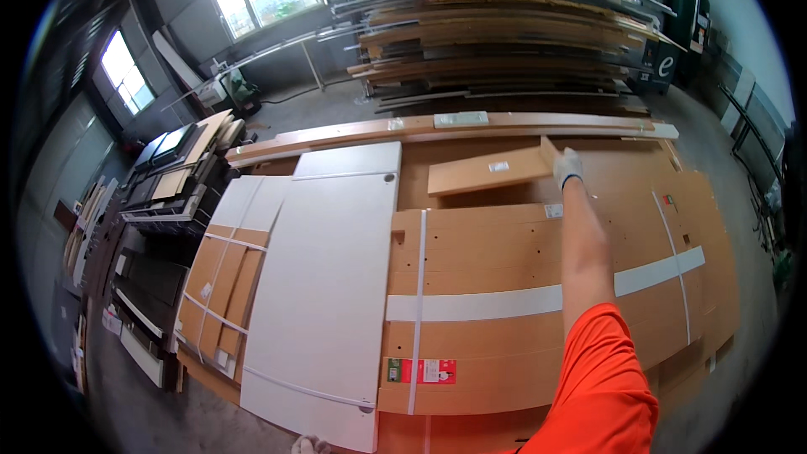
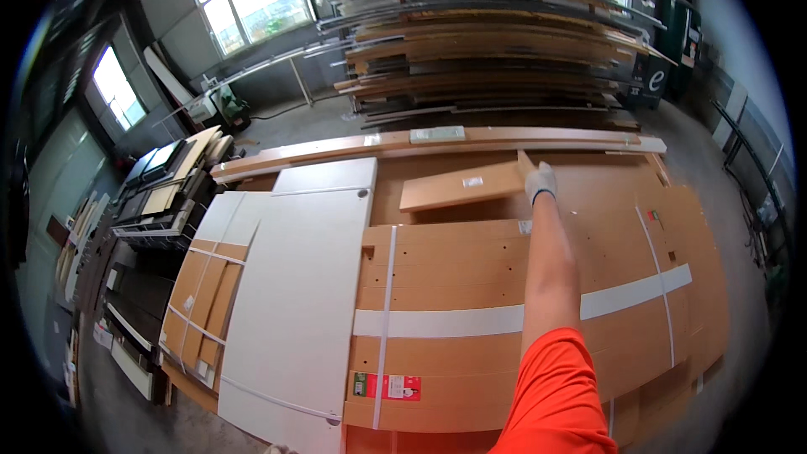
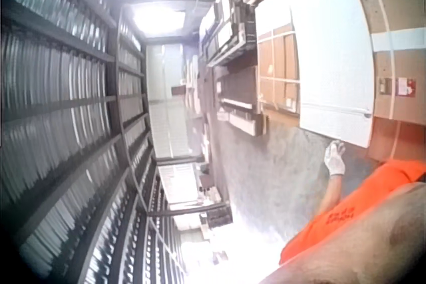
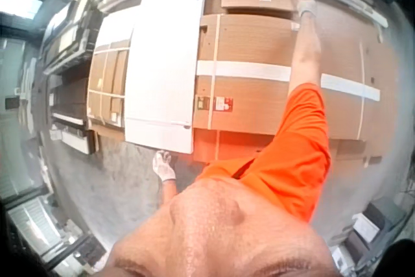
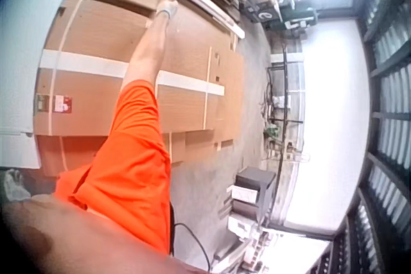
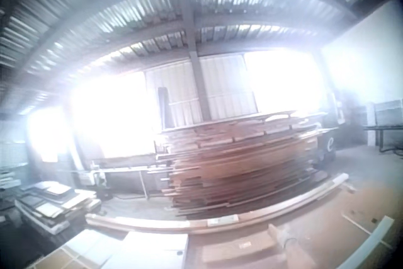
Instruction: The person uses a heat gun to warm a rectangular wooden board, then smooths the surface with a scraper and sanding block. They trim the edges with a utility knife and sand the corners. Finally, the person carries the finished board across the workshop and places it on a stack of similar boards.
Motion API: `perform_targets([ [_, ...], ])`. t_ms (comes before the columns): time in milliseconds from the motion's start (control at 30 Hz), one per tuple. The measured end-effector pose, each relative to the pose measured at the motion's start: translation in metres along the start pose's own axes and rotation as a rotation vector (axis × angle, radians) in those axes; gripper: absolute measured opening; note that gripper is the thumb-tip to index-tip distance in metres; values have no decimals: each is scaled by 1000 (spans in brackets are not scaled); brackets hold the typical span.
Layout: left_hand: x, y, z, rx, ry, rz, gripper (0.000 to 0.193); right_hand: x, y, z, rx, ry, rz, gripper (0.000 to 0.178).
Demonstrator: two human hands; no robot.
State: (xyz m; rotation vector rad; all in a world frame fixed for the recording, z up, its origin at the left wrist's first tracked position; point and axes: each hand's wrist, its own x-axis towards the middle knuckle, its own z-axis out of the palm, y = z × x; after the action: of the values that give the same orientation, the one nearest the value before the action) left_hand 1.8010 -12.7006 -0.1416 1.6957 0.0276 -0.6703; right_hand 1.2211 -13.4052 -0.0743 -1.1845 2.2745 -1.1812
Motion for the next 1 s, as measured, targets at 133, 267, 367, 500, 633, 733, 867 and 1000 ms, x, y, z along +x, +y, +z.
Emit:
perform_targets([
  [133,-39,-21,-53,-69,98,-29,23,-61,-7,-8,-144,-19,1,33],
  [267,-58,-109,-130,-222,140,-104,20,-204,-18,32,25,113,-362,30],
  [367,-74,-170,-187,-323,44,-183,24,-370,-50,68,183,-256,-532,35],
  [500,-109,-211,-256,-405,-88,-316,19,-599,-94,54,317,-755,-749,43],
  [633,-201,-221,-368,-370,327,-395,15,-944,-64,-5,208,-1554,-897,55],
  [733,-273,-266,-446,-587,445,-96,23,-1098,17,-86,45,-1883,-1372,59],
  [867,-342,-255,-538,-793,763,63,21,-1198,105,-155,-151,-2054,-1758,62],
  [1000,-388,-218,-667,-814,644,350,24,-1284,125,-131,-503,-2109,-1787,67],
])
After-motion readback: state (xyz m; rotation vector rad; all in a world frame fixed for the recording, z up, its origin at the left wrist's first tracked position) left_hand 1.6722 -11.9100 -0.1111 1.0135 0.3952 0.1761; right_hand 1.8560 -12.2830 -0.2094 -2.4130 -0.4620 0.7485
